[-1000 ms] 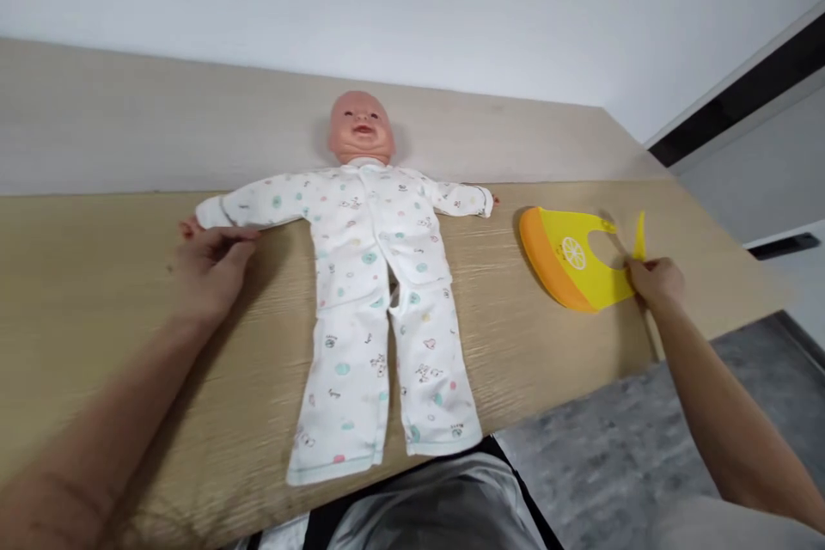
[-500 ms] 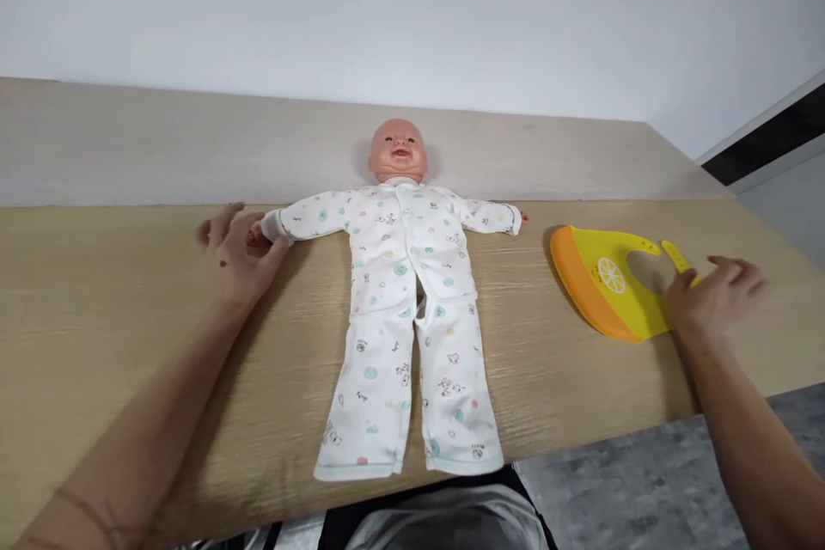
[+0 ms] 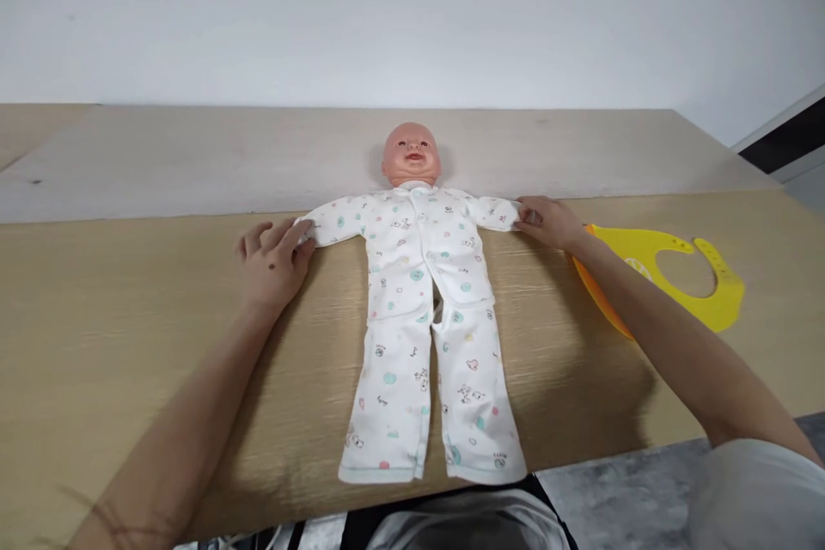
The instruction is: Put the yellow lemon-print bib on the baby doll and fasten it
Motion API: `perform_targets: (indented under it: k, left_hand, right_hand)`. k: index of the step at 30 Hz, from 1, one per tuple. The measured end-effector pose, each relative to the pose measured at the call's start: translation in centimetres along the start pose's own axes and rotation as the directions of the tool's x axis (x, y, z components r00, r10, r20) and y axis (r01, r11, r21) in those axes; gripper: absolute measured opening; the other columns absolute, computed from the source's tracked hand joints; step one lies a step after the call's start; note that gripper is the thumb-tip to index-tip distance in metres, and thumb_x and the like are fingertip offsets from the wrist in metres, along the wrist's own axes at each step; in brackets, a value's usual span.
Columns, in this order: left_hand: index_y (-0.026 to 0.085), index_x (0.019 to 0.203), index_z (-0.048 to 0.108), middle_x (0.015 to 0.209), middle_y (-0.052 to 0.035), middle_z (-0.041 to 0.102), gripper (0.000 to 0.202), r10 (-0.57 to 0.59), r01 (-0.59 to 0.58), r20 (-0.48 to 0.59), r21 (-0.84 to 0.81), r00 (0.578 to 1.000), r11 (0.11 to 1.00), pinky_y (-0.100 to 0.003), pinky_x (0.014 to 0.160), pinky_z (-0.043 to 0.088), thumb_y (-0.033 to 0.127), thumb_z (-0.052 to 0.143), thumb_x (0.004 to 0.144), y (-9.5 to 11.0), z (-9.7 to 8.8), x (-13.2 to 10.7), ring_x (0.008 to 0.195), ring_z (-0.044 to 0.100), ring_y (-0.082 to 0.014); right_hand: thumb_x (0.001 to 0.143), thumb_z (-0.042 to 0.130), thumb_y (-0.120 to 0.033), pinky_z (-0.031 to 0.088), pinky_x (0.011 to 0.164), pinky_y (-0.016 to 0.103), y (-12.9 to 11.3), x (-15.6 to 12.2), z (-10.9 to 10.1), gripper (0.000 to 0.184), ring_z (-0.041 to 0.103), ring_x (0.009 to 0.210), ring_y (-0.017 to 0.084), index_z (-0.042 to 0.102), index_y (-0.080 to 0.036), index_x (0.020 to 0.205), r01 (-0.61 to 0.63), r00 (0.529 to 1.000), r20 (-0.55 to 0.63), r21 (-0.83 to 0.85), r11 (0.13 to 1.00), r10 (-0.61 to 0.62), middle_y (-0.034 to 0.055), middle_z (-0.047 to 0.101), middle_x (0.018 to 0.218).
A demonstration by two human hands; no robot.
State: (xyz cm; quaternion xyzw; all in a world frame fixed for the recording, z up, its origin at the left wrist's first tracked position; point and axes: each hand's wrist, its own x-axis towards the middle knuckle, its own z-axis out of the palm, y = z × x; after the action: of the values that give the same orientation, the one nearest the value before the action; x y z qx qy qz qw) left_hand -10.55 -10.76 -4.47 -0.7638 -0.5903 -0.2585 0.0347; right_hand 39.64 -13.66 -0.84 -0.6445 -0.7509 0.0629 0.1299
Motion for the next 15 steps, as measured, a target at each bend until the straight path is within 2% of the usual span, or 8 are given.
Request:
perform_targets:
  k: [3, 6, 9, 11, 12, 14, 15]
  left_hand:
    - [0.021, 0.127, 0.064, 0.134, -0.007, 0.063, 0.043, -0.019, 0.023, -0.055, 0.076, 0.998, 0.997, -0.048, 0.11, 0.024, 0.044, 0.041, 0.099, 0.7, -0.1, 0.0, 0.127, 0.044, -0.0308]
    - [0.02, 0.127, 0.064, 0.133, -0.0063, 0.063, 0.04, -0.011, 0.016, -0.06, 0.076, 0.998, 0.997, -0.048, 0.11, 0.026, 0.04, 0.043, 0.098, 0.8, -0.1, 0.1, 0.126, 0.045, -0.03]
    - [0.015, 0.124, 0.064, 0.138, -0.0128, 0.057, 0.039, 0.051, -0.044, -0.111, 0.061, 0.993, 0.997, -0.051, 0.108, 0.032, 0.036, 0.052, 0.094, 0.7, -0.2, -0.1, 0.127, 0.044, -0.0317]
    - [0.011, 0.114, 0.066, 0.13, -0.0181, 0.059, 0.034, 0.146, -0.139, -0.169, 0.053, 0.975, 0.989, -0.05, 0.104, 0.038, 0.033, 0.057, 0.09, 1.3, -0.6, -0.6, 0.119, 0.049, -0.0304]
    - [0.011, 0.105, 0.067, 0.119, -0.0174, 0.062, 0.027, 0.216, -0.211, -0.171, 0.043, 0.961, 0.976, -0.047, 0.1, 0.041, 0.03, 0.058, 0.088, 1.8, -1.0, -1.0, 0.111, 0.053, -0.0284]
    - [0.017, 0.083, 0.064, 0.09, -0.0099, 0.066, 0.012, 0.408, -0.41, -0.077, -0.012, 0.91, 0.912, -0.042, 0.09, 0.048, 0.026, 0.057, 0.086, 3.5, -2.2, -2.0, 0.092, 0.058, -0.0246]
    - [0.02, 0.073, 0.059, 0.078, -0.006, 0.064, 0.013, 0.516, -0.514, 0.012, -0.068, 0.857, 0.855, -0.04, 0.082, 0.049, 0.025, 0.056, 0.085, 4.6, -3.0, -2.5, 0.084, 0.058, -0.0232]
  right_hand:
    - [0.08, 0.055, -0.034, 0.041, 0.075, 0.029, 0.3, 0.2, 0.1, 0.016, 0.056, 0.082, 0.019, 0.051, -0.018, 0.083, -0.034, 0.998, -0.063, -0.052, 0.998, 0.031, 0.0062, 0.064, 0.09]
    - [0.08, 0.054, -0.027, 0.044, 0.08, 0.032, -0.3, 0.5, 0.5, 0.012, 0.058, 0.09, 0.022, 0.053, -0.017, 0.086, -0.088, 0.993, -0.089, -0.12, 0.989, 0.078, 0.0077, 0.065, 0.092]
    - [0.082, 0.051, -0.02, 0.046, 0.094, 0.039, -2.2, -1.0, 1.0, 0.014, 0.056, 0.111, 0.027, 0.058, -0.014, 0.093, -0.086, 0.967, -0.252, -0.187, 0.979, 0.036, 0.0121, 0.064, 0.111]
    - [0.086, 0.051, -0.022, 0.045, 0.102, 0.044, -4.2, -3.7, 1.2, 0.02, 0.051, 0.123, 0.03, 0.059, -0.014, 0.102, -0.025, 0.924, -0.379, -0.207, 0.978, -0.056, 0.0137, 0.058, 0.126]
    - [0.087, 0.052, -0.024, 0.046, 0.101, 0.045, -5.5, -5.4, 1.1, 0.021, 0.052, 0.122, 0.029, 0.058, -0.015, 0.105, 0.024, 0.913, -0.394, -0.208, 0.978, -0.106, 0.0133, 0.058, 0.126]
    - [0.089, 0.055, -0.023, 0.053, 0.091, 0.042, -8.5, -9.1, 0.7, 0.021, 0.06, 0.106, 0.025, 0.057, -0.019, 0.109, 0.155, 0.909, -0.359, -0.175, 0.972, -0.21, 0.0112, 0.063, 0.114]
    - [0.089, 0.055, -0.023, 0.056, 0.083, 0.039, -10.1, -10.9, 0.4, 0.018, 0.063, 0.097, 0.022, 0.058, -0.021, 0.107, 0.229, 0.9, -0.344, -0.153, 0.961, -0.269, 0.0087, 0.065, 0.106]
